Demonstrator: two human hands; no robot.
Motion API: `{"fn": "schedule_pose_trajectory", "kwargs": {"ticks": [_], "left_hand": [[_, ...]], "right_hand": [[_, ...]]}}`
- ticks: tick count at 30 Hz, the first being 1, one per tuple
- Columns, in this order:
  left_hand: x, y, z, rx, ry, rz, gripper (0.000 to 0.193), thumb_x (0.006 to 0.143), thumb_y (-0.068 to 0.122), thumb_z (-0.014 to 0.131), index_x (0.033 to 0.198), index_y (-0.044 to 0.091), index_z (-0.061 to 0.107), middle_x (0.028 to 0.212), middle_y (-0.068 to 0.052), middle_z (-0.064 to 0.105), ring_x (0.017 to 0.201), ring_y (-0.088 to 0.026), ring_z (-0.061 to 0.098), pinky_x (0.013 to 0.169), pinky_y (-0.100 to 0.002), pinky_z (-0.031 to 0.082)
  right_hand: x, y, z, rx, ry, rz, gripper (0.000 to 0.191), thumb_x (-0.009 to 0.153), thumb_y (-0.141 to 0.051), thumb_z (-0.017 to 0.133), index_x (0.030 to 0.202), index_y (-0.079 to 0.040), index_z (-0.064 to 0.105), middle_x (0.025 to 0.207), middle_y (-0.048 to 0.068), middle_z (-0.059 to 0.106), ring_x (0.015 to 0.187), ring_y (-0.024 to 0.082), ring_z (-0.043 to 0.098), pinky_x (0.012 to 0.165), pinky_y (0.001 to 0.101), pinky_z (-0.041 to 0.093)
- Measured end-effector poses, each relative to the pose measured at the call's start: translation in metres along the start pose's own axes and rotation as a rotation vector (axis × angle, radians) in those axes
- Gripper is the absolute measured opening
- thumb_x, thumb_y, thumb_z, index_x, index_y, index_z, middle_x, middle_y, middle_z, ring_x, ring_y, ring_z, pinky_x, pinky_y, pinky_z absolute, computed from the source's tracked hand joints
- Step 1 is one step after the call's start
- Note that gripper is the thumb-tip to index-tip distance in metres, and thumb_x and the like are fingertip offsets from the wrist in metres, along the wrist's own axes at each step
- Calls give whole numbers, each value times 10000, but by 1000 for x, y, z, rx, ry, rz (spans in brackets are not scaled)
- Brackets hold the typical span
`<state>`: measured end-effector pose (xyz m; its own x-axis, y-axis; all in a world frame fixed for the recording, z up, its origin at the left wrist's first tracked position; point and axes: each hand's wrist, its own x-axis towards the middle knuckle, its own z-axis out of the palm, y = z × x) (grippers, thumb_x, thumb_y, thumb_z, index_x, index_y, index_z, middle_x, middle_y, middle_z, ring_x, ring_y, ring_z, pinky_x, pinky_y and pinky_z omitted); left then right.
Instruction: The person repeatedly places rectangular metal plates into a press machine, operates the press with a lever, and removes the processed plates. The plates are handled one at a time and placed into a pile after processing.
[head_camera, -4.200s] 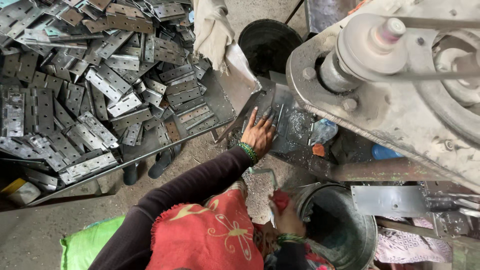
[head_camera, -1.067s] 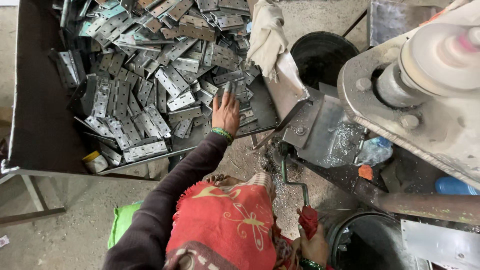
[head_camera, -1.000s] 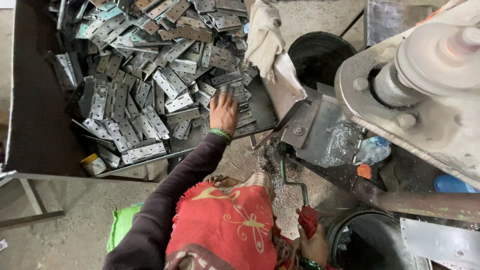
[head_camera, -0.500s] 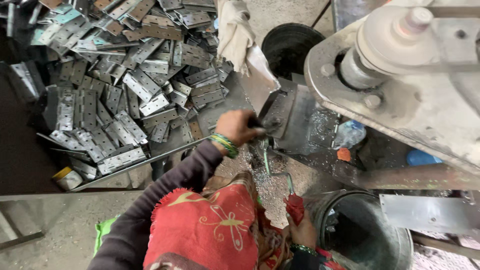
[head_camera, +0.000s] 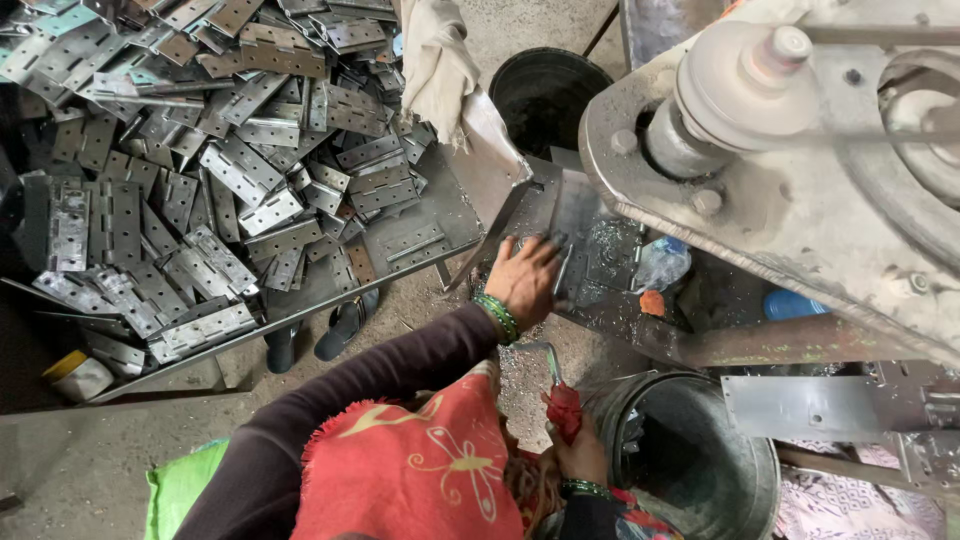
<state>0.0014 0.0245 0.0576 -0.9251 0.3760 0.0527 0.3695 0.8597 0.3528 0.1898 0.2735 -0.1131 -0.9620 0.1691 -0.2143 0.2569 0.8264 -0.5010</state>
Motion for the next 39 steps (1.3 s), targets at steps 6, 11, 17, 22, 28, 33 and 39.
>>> {"fn": "schedule_pose_trajectory", "kwargs": {"ticks": [6,11,17,22,28,33,39], "left_hand": [[21,-6,15,103,-87,-42,607,916,488,609,1395,116,593,1600,-131,410,1556,-298,241,1204,-710,-81],[31,-5,29,94,1,-45,586,877,399,627,1388,114,588,1591,-148,407,1495,-318,305,1192,-706,-55],[28,-14,42,81,136,-19,503,927,319,592,1364,71,620,1565,-164,472,1517,-357,334,1224,-704,10],[24,-16,54,79,229,-7,473,919,290,554,1331,68,625,1544,-167,473,1488,-359,341,1189,-739,3],[30,-11,50,115,147,-8,500,926,327,529,1343,69,623,1533,-164,463,1470,-357,337,1164,-762,-22],[28,-15,49,122,16,-20,409,976,266,485,1310,85,635,1544,-159,467,1490,-339,331,1210,-735,0],[12,-26,54,-35,324,110,399,948,219,510,1262,22,655,1539,-181,484,1508,-323,348,1233,-673,54]], "right_hand": [[3,-64,-90,-327,-376,234,791,870,-652,579,1414,-95,440,1036,271,741,975,463,722,815,545,573],[12,-68,-86,-331,-283,165,842,878,-669,596,1431,-64,401,1073,288,720,1004,467,710,840,558,563],[20,-29,-13,-191,-197,189,821,831,-577,701,1419,-81,416,1075,299,722,1022,496,689,843,571,549],[20,-50,-49,-277,-229,132,811,813,-584,739,1357,-63,438,1058,291,714,1012,488,686,848,559,549],[14,-81,-89,-474,-253,246,721,848,-610,694,1312,-96,495,1044,230,738,1007,447,720,849,549,572],[14,-32,-13,-175,-116,160,704,840,-512,738,1344,-97,475,1058,264,726,998,478,706,828,557,554],[17,-17,-2,-70,-84,77,717,773,-428,790,1338,-105,489,1097,286,707,1025,501,676,837,554,549]]}}
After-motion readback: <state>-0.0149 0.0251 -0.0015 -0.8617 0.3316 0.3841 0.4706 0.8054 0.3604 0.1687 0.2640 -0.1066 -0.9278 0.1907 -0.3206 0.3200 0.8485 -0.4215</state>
